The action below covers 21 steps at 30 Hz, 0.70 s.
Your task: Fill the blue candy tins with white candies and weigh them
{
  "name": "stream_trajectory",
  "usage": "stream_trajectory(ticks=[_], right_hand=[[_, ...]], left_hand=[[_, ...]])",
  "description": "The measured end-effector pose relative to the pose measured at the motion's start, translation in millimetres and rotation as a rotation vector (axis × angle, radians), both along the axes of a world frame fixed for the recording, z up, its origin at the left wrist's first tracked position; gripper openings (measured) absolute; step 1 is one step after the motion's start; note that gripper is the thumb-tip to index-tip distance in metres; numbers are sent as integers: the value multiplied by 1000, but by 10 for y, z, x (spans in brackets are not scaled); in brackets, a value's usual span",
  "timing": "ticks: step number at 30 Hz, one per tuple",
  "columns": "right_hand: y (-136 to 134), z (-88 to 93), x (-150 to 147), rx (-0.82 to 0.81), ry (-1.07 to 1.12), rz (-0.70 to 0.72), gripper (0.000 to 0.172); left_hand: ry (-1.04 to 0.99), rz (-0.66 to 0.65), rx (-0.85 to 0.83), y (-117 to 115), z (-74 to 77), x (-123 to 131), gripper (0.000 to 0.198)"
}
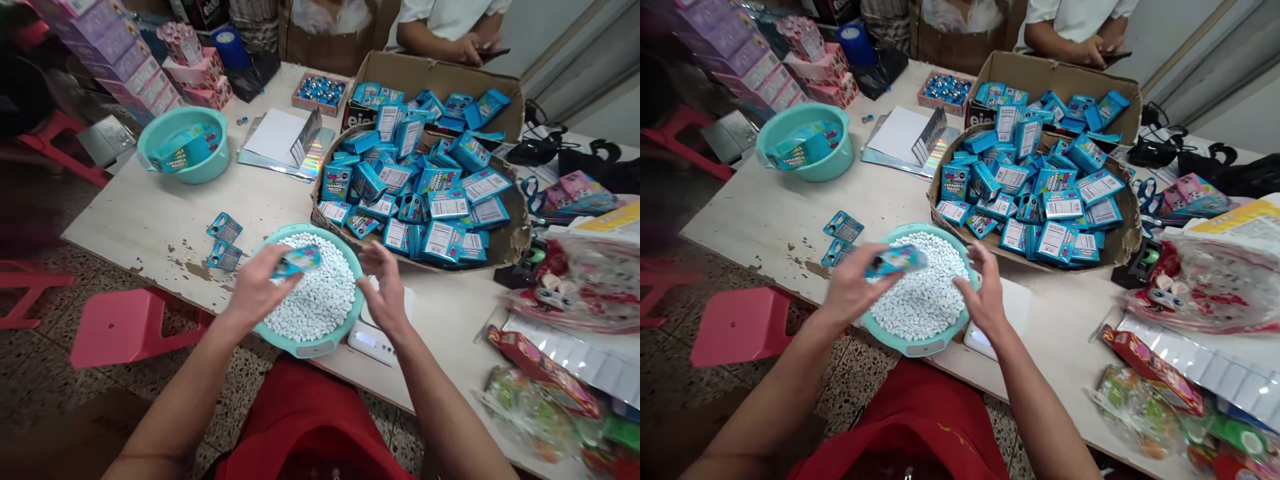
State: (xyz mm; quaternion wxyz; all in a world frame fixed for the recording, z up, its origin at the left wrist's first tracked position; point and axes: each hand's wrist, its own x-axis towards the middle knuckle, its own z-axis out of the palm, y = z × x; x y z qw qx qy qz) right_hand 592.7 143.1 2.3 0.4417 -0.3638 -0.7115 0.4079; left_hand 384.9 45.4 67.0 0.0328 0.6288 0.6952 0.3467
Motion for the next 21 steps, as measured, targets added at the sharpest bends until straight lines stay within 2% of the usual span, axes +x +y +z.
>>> stream_trajectory(ticks=[2, 4, 6, 7, 9, 11, 13, 15, 17, 19, 21], right_hand=[[317, -69, -49, -18, -46, -121, 47], [597, -105, -120, 8, -119, -212, 38], [758, -88, -252, 62, -158, -234, 35], [782, -63, -349, 91, -153, -221, 33], [726, -4, -608, 124, -117, -128, 29], [589, 22, -956, 114, -79, 43, 25], [454, -23, -1369, 76, -75, 218, 24], [376, -142, -1803, 23, -117, 343, 32], [364, -306, -2206, -49, -234, 434, 53], [399, -475, -2544, -117, -397, 514, 78], [460, -622, -2816, -156, -511, 571, 95]], left_hand=[[69, 442, 91, -158, 60, -447, 39], [118, 854, 107, -323, 41, -949, 46], [97, 1101, 21, -449, -96, -1431, 48], [57, 1151, -57, -482, -211, -1646, 48], [-40, 1162, -205, -463, -510, -1998, 43], [-112, 1089, -280, -329, -827, -2243, 40], [-168, 985, -290, -127, -1074, -2403, 41], [-228, 862, -272, 42, -1206, -2519, 46], [-289, 726, -239, 69, -1250, -2602, 58], [-355, 609, -198, -99, -1280, -2612, 75], [-443, 524, -154, -410, -1364, -2495, 89]])
